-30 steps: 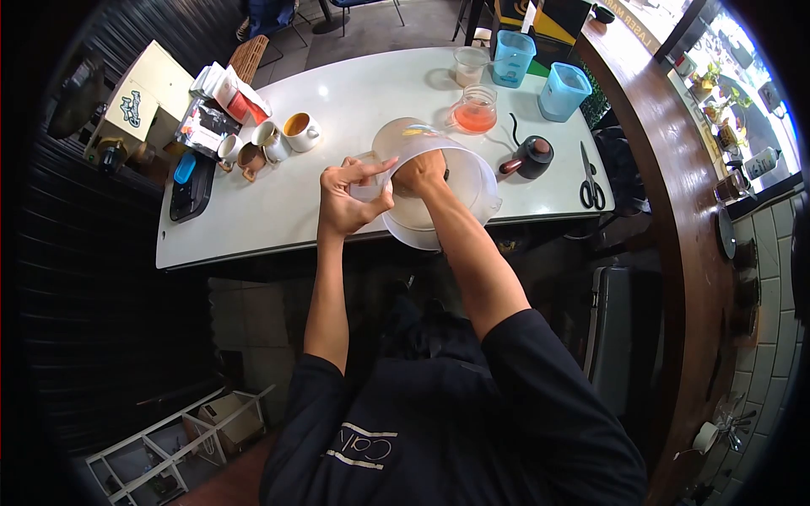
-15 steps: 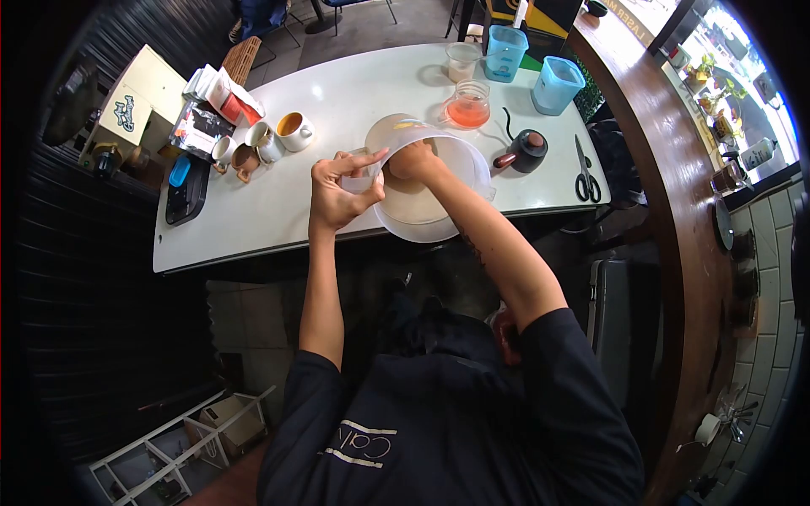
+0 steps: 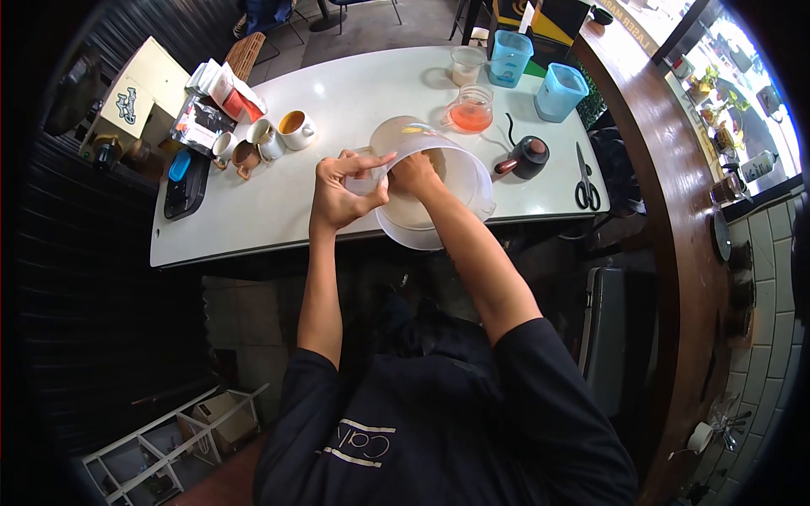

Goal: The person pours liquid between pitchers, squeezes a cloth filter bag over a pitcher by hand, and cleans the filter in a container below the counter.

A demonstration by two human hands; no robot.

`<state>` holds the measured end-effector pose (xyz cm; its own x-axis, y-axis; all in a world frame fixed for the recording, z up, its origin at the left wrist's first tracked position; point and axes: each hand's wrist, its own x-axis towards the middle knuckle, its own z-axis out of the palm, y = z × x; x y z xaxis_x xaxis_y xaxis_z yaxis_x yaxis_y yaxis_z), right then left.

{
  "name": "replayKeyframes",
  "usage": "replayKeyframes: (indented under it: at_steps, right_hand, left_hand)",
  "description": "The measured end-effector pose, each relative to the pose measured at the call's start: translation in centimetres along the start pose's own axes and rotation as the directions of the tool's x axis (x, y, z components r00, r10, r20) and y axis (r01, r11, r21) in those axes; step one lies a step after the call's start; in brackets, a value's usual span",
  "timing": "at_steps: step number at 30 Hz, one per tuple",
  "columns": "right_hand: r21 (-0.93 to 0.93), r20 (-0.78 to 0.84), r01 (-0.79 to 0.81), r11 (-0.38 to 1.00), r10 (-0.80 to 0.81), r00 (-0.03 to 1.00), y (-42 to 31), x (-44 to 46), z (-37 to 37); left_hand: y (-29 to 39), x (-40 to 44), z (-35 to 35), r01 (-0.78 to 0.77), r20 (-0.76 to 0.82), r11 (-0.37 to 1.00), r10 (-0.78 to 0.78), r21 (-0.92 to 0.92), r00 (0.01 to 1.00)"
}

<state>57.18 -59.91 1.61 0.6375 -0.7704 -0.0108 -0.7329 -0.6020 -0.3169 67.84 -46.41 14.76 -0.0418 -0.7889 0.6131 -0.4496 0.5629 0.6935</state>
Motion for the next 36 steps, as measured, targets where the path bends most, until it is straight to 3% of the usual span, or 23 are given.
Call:
replayKeyframes:
  at_steps: [5, 7, 11, 14, 19, 23, 30, 32, 33, 35, 36]
  right_hand:
    - [0.037, -0.018, 0.008, 0.999, -0.007, 1.0, 0.5, 0.8, 0.9]
    - [-0.251, -0.222, -0.026, 0.968, -0.032, 0.974, -0.5, 0.0, -0.3]
    - [-0.259, -0.142, -0.127, 0.957, 0.092, 0.986, -1.4, -0.5, -1.9]
    - [-0.25, -0.239, -0.2, 0.947, 0.14, 0.961, -1.7, -1.6, -3.3]
    - [-0.158, -0.125, -0.271, 0.95, 0.253, 0.959, -2.0, -2.3, -4.7]
    - [-0.109, -0.247, -0.281, 0.954, 0.248, 0.937, -1.5, -1.8, -4.5]
    - [-0.097, -0.123, -0.193, 0.977, 0.18, 0.976, -1.7, -1.4, -5.3]
    - [0.075, 0.065, -0.187, 0.979, 0.182, 0.981, -2.3, -2.3, -5.7]
    - [0.075, 0.066, -0.19, 0.979, 0.185, 0.98, -3.0, -2.8, -6.4]
    - [-0.035, 0.38, -0.298, 0.954, 0.288, 0.879, -4.3, -3.6, -8.0]
    - [-0.035, 0.378, -0.304, 0.952, 0.294, 0.878, -4.3, -3.9, -7.7]
  left_hand:
    - [0.0, 0.2, -0.5, 0.034, 0.018, 0.999, -0.033, -0.021, 0.999]
    - [-0.1, 0.4, -0.7, 0.017, 0.031, 1.0, -0.016, -0.015, 0.999]
    - [-0.4, 0.3, -0.9, 0.038, 0.07, 0.999, -0.036, -0.037, 0.997]
    - [-0.6, 0.6, -1.1, 0.029, 0.09, 0.999, -0.025, -0.041, 0.996]
    - [-1.0, 0.9, -1.3, 0.002, 0.13, 0.998, 0.005, -0.055, 0.992]
    - [-1.1, 1.1, -1.7, 0.018, 0.151, 0.996, -0.005, -0.09, 0.989]
    - [-2.4, 1.4, -2.1, 0.034, 0.162, 0.992, -0.014, -0.122, 0.987]
    - [-2.0, 1.4, -2.3, 0.065, 0.163, 0.991, -0.045, -0.119, 0.986]
    - [-1.8, 1.5, -2.3, 0.094, 0.163, 0.989, -0.075, -0.116, 0.984]
    - [-1.8, 1.5, -2.3, 0.081, 0.149, 0.989, -0.062, -0.126, 0.987]
    - [-1.9, 1.6, -2.3, 0.066, 0.132, 0.989, -0.048, -0.132, 0.99]
